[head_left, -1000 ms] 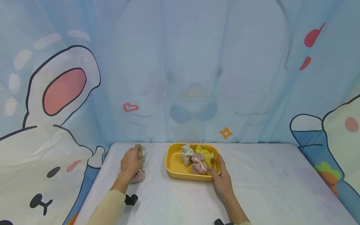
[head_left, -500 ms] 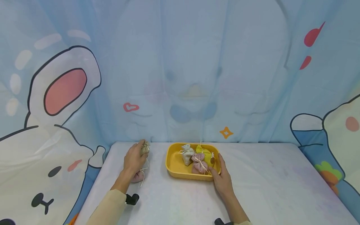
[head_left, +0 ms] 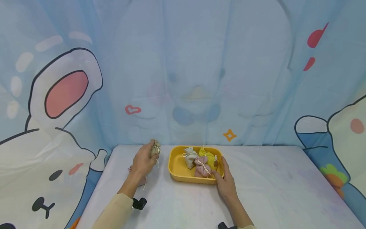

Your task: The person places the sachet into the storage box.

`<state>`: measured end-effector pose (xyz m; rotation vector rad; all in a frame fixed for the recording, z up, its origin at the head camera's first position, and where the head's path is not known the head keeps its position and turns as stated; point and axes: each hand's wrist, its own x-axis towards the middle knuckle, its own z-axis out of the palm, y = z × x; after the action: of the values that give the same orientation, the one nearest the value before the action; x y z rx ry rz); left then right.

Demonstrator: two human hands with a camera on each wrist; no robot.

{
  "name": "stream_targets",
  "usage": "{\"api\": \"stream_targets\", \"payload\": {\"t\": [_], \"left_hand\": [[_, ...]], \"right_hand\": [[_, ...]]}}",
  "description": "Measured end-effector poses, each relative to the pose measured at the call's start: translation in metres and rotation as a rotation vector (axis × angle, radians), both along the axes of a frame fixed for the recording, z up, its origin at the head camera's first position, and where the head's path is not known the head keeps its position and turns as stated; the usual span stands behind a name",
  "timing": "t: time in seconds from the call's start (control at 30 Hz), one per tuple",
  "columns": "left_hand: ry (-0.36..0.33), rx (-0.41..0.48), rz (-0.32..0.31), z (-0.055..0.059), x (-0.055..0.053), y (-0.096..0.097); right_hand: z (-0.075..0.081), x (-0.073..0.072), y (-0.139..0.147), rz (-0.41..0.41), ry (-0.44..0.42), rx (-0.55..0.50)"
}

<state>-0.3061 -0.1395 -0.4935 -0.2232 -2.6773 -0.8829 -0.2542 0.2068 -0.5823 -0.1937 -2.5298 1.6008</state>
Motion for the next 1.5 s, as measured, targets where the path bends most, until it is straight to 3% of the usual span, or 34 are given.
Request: {"api": "stream_targets", "payload": {"t": [0.27, 0.97, 1.5], "left_hand": [[0.000, 0.081, -0.046, 0.002, 0.003, 0.009], [0.115, 0.163, -0.173, 0.010, 0.004, 0.048], [0.075, 0.178, -0.228, 0.007, 0.006, 0.075]], "right_hand": [[-0.002, 0.003, 0.001, 0.003, 0.011, 0.009], [-0.002, 0.003, 0.000, -0.002, 0.015, 0.006], [-0.001, 0.000, 0.000, -0.001, -0.002, 0.007]]}}
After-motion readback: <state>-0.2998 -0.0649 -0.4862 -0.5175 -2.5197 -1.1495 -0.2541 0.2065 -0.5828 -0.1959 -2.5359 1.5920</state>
